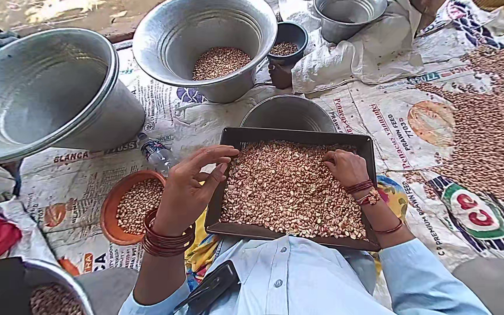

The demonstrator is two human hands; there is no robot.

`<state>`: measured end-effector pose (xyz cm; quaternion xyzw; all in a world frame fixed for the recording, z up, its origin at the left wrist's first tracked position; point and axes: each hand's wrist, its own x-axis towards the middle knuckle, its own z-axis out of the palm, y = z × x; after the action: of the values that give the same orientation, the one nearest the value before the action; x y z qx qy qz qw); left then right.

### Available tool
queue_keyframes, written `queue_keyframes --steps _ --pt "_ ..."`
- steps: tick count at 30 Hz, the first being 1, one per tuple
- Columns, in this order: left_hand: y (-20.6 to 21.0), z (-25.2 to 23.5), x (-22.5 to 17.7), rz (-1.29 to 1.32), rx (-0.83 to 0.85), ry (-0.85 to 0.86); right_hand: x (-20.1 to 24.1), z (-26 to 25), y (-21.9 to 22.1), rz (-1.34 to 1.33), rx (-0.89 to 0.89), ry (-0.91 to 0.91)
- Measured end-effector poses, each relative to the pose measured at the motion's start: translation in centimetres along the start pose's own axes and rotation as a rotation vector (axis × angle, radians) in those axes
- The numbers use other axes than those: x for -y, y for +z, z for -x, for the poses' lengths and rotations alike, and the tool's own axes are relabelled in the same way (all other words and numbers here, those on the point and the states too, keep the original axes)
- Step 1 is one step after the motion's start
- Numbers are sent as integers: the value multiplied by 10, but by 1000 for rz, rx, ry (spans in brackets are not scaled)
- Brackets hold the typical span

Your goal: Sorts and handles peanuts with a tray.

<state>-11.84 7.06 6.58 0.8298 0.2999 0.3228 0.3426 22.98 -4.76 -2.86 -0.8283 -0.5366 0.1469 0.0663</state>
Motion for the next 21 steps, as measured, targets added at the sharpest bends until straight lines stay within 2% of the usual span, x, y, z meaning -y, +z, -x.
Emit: queue_keyframes --steps 3,8,9,12,14,16,21 --pt "8 4 13 -139 -3 -33 0 -1 2 15 -4 -8" --pt "41 2 36 -408 64 -91 13 -12 -18 141 186 8" --pt "48 0 38 -437 102 -137 17 -13 -26 117 146 -27" --pt "64 -3 47 -457 276 -266 27 -10 -44 -136 -311 -243" --pt "75 -2 55 -481 361 -311 37 -7 -57 -229 -515 -308" --pt "85 1 62 -531 384 -343 46 -2 -61 -268 -550 -330" --pt "94 -2 66 -593 485 -422 54 6 -32 -235 -362 -331"
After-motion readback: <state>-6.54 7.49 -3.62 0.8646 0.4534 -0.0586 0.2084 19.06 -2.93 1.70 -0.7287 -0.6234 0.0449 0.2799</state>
